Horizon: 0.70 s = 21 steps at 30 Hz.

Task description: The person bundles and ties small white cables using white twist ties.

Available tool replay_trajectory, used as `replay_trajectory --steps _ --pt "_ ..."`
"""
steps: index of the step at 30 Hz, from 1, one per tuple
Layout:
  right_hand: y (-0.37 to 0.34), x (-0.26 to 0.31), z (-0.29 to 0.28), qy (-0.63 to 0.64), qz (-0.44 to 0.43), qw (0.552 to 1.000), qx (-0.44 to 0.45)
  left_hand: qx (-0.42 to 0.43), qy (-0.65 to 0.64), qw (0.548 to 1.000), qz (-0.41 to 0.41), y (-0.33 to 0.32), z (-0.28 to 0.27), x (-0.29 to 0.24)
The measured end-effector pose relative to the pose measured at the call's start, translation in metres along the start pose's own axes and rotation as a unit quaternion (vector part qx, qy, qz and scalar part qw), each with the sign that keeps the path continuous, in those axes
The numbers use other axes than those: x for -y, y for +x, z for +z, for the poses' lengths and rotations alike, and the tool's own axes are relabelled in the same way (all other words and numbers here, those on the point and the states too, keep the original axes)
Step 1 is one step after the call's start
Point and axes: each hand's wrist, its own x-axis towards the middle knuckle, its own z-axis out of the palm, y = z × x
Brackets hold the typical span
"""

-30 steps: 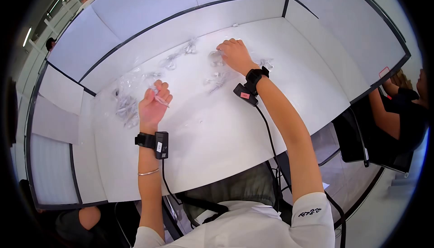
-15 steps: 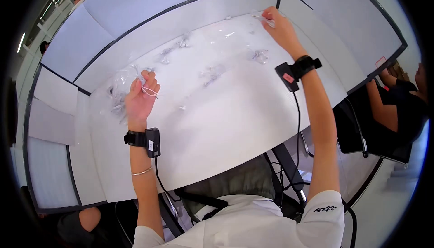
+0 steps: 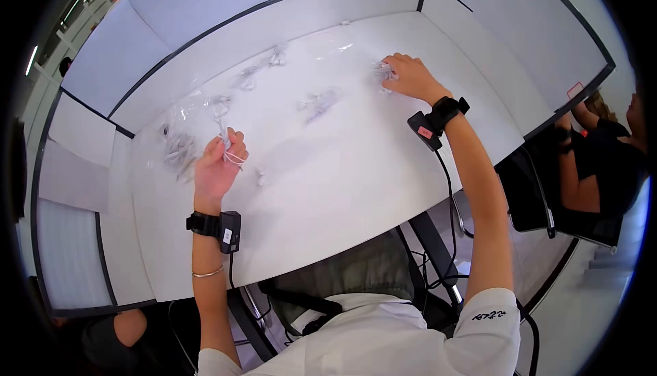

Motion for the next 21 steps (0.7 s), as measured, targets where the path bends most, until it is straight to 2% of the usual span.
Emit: replay_trajectory --steps 3,8,11,14,17,19,21 --pt "0.005 0.001 0.001 -0.039 -0.009 0.999 -0.012 -0.017 -0.003 1.0 -0.025 -0.001 -0.002 0.004" --pt "0.008 0.004 -0.009 -0.058 -0.031 0.998 0.02 -0.004 -0.059 0.997 -0.058 -0.003 -0.023 0.015" --pt "0.01 0.015 -0.013 -0.109 0.006 0.993 0.056 -0.062 -0.006 0.996 -0.061 -0.003 -0.003 0.013" --pt "0.01 0.031 -0.014 0.031 0.055 0.997 0.034 -0.04 -0.004 0.997 -0.067 -0.003 -0.004 0.013" --pt "0.007 0.072 -0.023 0.095 -0.058 0.992 0.068 -0.056 0.005 0.996 -0.065 -0.001 -0.002 0.013" --pt "0.005 0.104 -0.023 0.085 -0.173 0.98 0.057 -0.062 0.002 0.996 -0.068 -0.002 -0.002 0.016" --pt "0.007 0.123 -0.006 0.035 -0.208 0.977 0.034 -0.055 -0.004 0.996 -0.066 -0.003 -0.008 0.015"
